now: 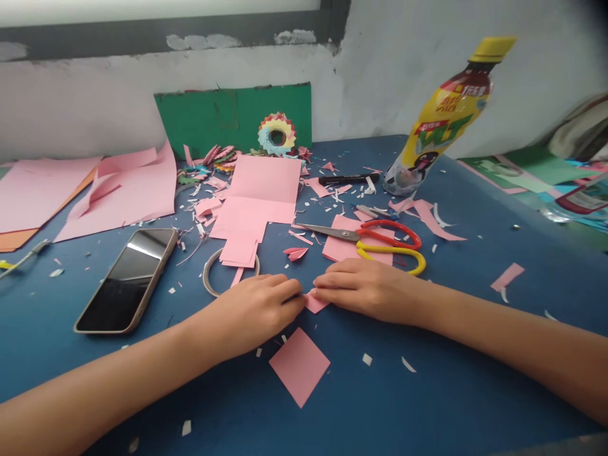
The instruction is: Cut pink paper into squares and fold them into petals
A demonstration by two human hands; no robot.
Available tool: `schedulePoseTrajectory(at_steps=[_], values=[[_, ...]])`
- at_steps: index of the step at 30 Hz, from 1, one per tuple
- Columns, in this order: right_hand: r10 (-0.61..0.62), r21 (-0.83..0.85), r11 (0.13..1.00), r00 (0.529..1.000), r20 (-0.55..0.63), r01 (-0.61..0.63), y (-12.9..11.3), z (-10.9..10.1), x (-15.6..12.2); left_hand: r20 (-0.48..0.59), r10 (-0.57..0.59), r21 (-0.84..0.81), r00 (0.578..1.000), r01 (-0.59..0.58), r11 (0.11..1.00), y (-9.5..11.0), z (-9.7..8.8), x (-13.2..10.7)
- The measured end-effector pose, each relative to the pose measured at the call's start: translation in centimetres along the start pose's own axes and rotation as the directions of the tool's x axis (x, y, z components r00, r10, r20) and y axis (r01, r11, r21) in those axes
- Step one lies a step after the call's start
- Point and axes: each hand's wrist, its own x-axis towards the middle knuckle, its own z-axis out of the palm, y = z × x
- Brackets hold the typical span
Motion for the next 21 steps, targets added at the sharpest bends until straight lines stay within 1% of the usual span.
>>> schedulePoseTrajectory(at_steps=[3, 5, 10, 14, 19, 21], values=[[-0.008, -0.007, 1.000, 1.000, 0.017, 0.009, 0.00, -0.07, 0.06, 0.037, 0.105, 0.079, 0.994, -0.108, 0.991, -0.42, -0.38, -0.29], [-0.009, -0.006, 1.000, 0.999, 0.039, 0.009, 0.01, -0.11, 0.10, 0.020, 0.150, 0.100, 0.989, -0.151, 0.983, -0.68, -0.49, -0.40], [0.011, 0.000, 1.000, 0.997, 0.071, -0.011, 0.00, -0.09, 0.22, -0.042, 0.186, 0.126, 0.982, -0.179, 0.976, -0.62, -0.46, -0.15], [0.019, 0.007, 1.000, 0.998, 0.056, -0.019, -0.01, -0.09, 0.34, -0.033, 0.142, 0.061, 0.989, -0.140, 0.988, -0.39, -0.40, 0.03], [0.039, 0.032, 0.999, 0.996, 0.077, -0.041, -0.03, -0.30, 0.37, -0.007, 0.025, -0.099, 1.000, -0.026, 0.995, -0.77, -0.35, -0.32], [0.049, 0.041, 0.998, 0.996, 0.076, -0.052, -0.05, -0.30, 0.36, -0.026, 0.001, -0.142, 1.000, -0.004, 0.990, -0.96, -0.40, -0.43]])
